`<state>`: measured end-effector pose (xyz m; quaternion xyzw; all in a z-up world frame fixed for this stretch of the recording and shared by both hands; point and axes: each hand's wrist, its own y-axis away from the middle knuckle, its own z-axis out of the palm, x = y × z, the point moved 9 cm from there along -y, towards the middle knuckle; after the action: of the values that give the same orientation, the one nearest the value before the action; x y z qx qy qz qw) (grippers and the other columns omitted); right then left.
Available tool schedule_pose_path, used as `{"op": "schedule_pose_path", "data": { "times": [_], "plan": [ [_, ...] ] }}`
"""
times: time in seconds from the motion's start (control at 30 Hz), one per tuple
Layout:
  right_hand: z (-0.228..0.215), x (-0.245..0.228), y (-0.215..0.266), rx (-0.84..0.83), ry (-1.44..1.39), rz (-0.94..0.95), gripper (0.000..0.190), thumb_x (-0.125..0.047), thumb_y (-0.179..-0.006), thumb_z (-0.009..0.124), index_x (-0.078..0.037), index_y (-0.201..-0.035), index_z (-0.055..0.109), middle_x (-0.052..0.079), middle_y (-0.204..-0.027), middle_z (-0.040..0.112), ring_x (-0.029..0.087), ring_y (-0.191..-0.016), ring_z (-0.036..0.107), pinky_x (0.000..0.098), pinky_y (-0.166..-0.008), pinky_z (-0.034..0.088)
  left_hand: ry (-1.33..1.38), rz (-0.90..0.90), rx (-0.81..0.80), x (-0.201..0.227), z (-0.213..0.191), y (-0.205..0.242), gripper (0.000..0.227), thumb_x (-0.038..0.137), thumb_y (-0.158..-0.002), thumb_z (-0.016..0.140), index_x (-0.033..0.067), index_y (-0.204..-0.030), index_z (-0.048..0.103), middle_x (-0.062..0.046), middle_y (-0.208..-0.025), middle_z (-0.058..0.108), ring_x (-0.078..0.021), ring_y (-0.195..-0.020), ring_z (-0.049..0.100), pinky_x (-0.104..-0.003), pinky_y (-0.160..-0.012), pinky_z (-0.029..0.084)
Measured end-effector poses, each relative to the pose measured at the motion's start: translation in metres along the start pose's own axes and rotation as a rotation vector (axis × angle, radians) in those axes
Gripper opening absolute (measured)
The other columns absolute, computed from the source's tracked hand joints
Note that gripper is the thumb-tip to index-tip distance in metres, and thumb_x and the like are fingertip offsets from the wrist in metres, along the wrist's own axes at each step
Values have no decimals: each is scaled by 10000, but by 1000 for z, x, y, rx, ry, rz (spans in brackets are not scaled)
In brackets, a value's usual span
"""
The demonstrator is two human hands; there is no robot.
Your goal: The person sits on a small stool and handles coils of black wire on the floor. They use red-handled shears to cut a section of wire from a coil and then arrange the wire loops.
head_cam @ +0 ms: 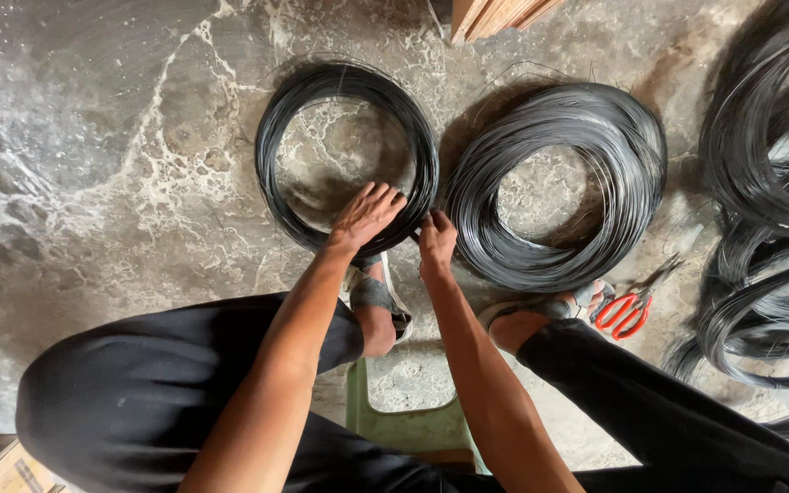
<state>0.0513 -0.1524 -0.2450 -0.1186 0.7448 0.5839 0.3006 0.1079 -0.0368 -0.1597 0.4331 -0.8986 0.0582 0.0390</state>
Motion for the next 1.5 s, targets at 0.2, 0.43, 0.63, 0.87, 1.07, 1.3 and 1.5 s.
{"op": "schedule_pose_path", "data": {
  "times": [0.2,0.43,0.63,0.87,1.07,1.3,1.5],
  "plan": [
    [-2,1,-7,52,-147,17,160,-143,-879,553,-22,-938,639,183,-854,613,262,-837,602,483,-758,518,136,-16,70,-5,-14,-7,31,112,-834,563,115,-815,587,-61,-751,531,-207,-725,529,-318,-691,425],
    [-37,-74,29,115,340,-430,156,-211,-951,496,-73,-943,569,177,-854,606,333,-795,614,440,-681,509,104,19,56,-9,-24,-19,44,90,-771,594,113,-734,603,-52,-656,526,-201,-672,523,-315,-687,421],
    [-11,-121,73,-86,494,-729,141,-196,-939,505,-80,-887,566,121,-792,542,331,-795,571,447,-685,461,39,34,-17,7,-57,-33,63,94,-765,583,95,-708,610,-59,-666,540,-200,-710,508,-313,-731,392],
    [20,-133,76,-151,766,-1133,151,-188,-906,530,-123,-780,578,45,-650,500,264,-683,542,348,-615,465,24,-77,-2,14,-58,-32,83,27,-779,536,26,-751,613,-111,-669,528,-238,-709,507,-328,-728,388],
    [1,-138,82,-174,587,-758,213,-272,-925,520,-126,-804,617,52,-712,629,288,-734,591,403,-681,467,-7,-126,11,13,-58,-31,75,14,-762,549,18,-738,620,-120,-645,528,-239,-691,509,-341,-748,386],
    [7,-134,87,-199,583,-757,176,-257,-911,534,-119,-880,639,114,-746,616,349,-780,585,441,-711,461,58,-189,-69,17,-35,-22,95,34,-788,531,-22,-812,605,-160,-727,552,-274,-795,520,-398,-941,350],
    [32,-137,71,-226,551,-772,142,-219,-892,557,-131,-910,666,113,-763,631,322,-752,618,414,-693,481,-96,-54,-156,6,-41,-24,118,75,-784,555,18,-787,658,-141,-810,610,-241,-880,547,-429,-1044,259]
  ]
}}
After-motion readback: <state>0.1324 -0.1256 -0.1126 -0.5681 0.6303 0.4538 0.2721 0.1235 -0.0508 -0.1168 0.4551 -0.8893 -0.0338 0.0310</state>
